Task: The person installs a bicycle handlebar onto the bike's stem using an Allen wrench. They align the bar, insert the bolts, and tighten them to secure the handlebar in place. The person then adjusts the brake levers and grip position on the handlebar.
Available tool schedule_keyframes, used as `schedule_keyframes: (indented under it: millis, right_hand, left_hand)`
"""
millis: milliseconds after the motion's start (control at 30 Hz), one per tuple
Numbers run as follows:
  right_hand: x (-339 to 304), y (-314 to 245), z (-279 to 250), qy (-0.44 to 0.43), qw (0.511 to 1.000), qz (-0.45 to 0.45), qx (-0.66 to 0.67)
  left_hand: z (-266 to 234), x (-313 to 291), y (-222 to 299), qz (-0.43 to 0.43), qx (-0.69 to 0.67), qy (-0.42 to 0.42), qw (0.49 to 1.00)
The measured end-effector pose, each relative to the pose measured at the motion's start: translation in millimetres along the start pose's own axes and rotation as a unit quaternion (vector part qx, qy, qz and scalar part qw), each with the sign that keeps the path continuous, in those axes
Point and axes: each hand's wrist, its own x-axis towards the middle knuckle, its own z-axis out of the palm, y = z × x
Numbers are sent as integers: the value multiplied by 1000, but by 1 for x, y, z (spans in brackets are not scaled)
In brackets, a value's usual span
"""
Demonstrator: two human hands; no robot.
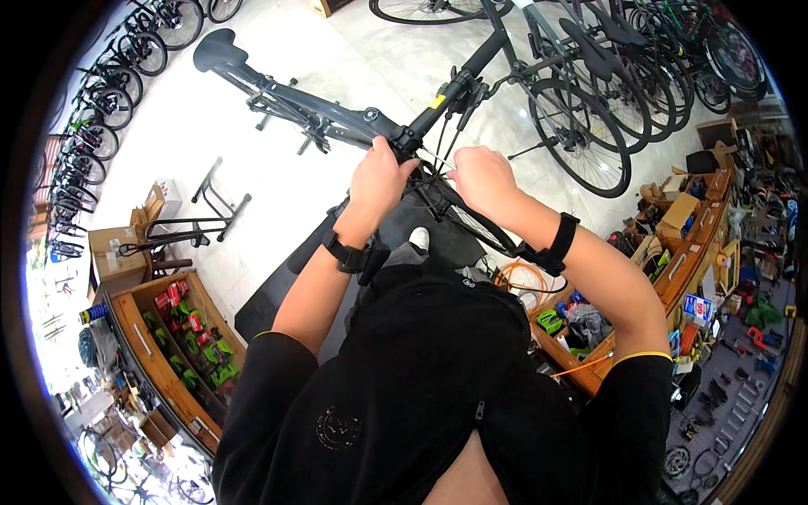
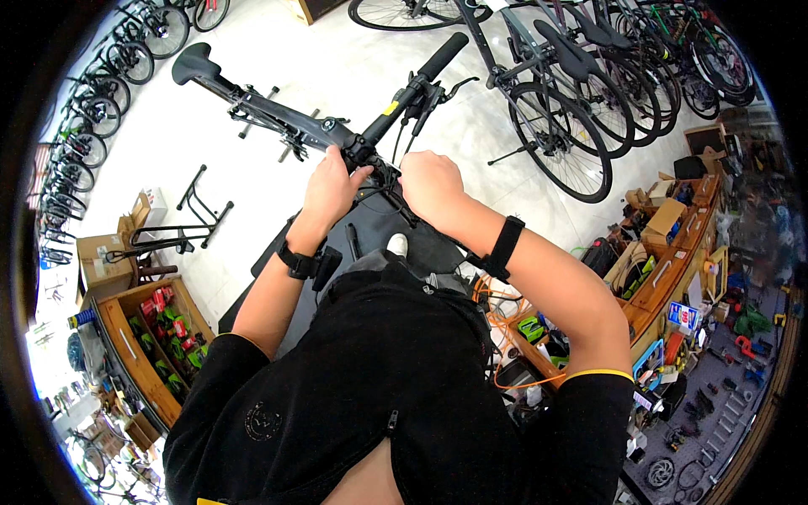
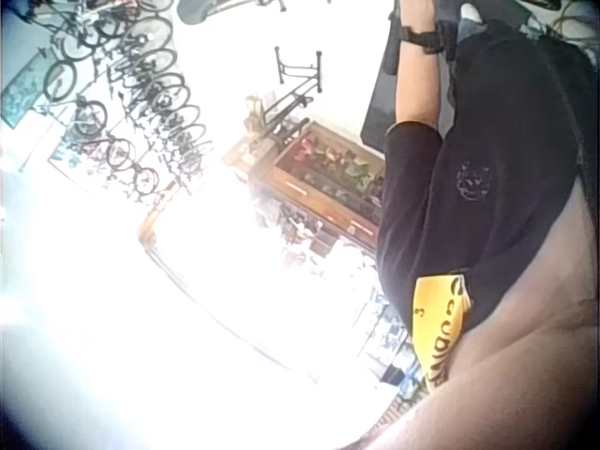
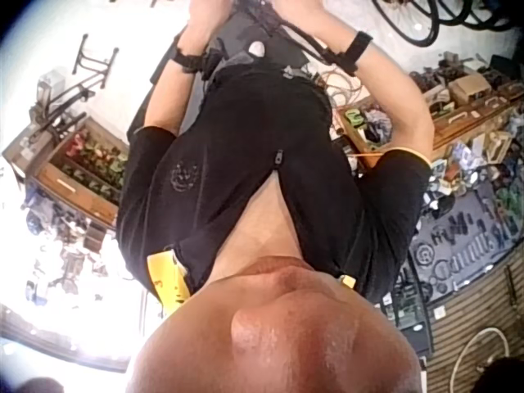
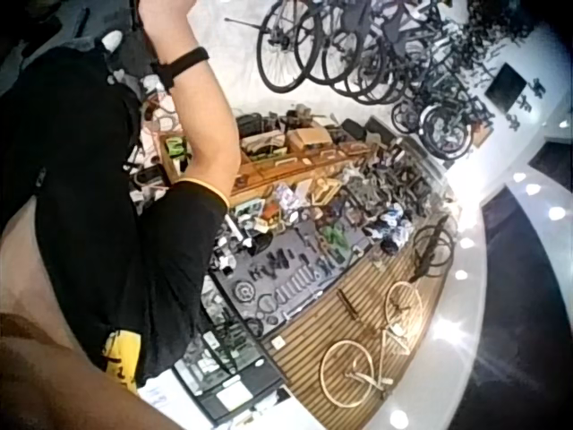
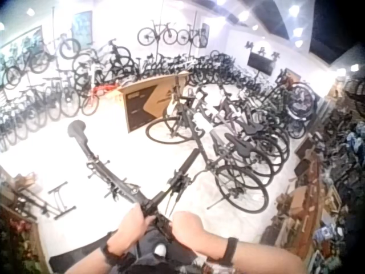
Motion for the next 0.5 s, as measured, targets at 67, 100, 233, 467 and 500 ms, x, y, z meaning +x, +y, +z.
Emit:
schedule_keyframes:
  millis: [67, 100, 233, 467, 500]
  right_hand:
    - [-5, -8, -8, -4, 996, -41, -84]
    - [-7, -8, -1, 22, 991, -45, -120]
    - [-11, -1, 19, 100, 974, -91, -182]
    - [13, 36, 15, -161, 851, 101, 489]
    - [11, 34, 22, -117, 898, 37, 423]
  left_hand:
    - [0, 0, 1, -4, 3, -4, 1000]
    - [-1, 0, 2, -6, 4, -7, 1000]
    - [0, -1, 1, -2, 1, -2, 1000]
    - [-1, 0, 4, -12, -3, -6, 1000]
    - [-1, 0, 4, -12, -5, -4, 1000]
